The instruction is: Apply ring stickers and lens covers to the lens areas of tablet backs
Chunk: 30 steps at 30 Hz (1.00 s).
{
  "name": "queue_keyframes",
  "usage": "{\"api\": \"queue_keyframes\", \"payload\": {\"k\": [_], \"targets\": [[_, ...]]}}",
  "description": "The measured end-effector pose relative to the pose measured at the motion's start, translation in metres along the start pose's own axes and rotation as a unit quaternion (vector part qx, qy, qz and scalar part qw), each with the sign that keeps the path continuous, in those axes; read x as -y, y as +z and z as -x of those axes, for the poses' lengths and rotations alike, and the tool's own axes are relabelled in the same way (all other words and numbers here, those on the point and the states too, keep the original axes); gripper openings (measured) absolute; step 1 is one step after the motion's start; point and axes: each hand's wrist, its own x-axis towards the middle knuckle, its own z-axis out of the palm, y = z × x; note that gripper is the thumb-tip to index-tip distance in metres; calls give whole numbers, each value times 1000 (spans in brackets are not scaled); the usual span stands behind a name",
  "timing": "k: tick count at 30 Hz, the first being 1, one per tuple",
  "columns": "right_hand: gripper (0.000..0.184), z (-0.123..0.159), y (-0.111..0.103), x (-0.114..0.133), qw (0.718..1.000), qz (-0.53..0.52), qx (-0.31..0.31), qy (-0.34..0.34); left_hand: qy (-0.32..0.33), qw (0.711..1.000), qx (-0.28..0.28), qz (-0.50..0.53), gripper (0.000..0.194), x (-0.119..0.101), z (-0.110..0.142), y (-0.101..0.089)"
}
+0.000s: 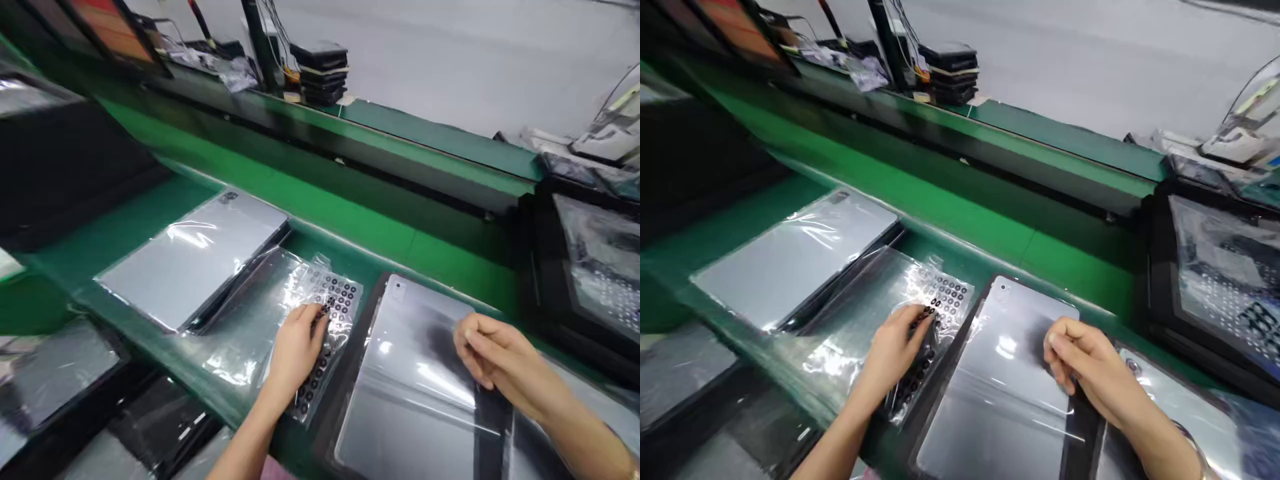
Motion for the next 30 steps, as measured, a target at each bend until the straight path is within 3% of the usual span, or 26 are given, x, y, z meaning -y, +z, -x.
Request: {"api": "queue_keyframes", "payload": {"k": [3, 7, 9, 11, 13, 16, 18, 19, 21, 25, 30], "targets": [[42, 4, 6, 4, 998, -54, -42, 4, 15, 1000, -3, 12, 34, -2, 1, -10], [46, 12, 14, 2, 999, -35, -28, -7, 27, 995, -33, 93, 30, -21, 13, -27], [35, 20, 20, 1, 999, 23, 16, -44, 18, 985, -18, 171, 22, -40, 24, -33], [19, 30, 28, 3, 984, 118, 41, -123, 20, 963, 37, 265, 16, -62, 38, -35], [19, 41, 37, 6, 929, 260, 60, -257, 45, 937, 96, 333, 12, -82, 50, -34], [27, 54, 47, 11, 753, 477, 54, -450, 109, 913, 146, 365, 16, -103, 64, -28], [29, 59, 51, 12, 663, 553, 17, -504, 145, 909, 156, 359, 22, -109, 69, -25], [29, 59, 53, 12, 646, 570, 0, -509, 161, 910, 153, 350, 25, -111, 71, -25], [25, 59, 54, 12, 652, 563, -5, -508, 194, 913, 143, 328, 26, -111, 73, -24], [17, 55, 54, 11, 717, 501, 30, -484, 239, 911, 138, 305, 27, -110, 76, -24], [20, 51, 51, 7, 750, 464, 62, -467, 258, 905, 139, 308, 30, -110, 76, -21]]}}
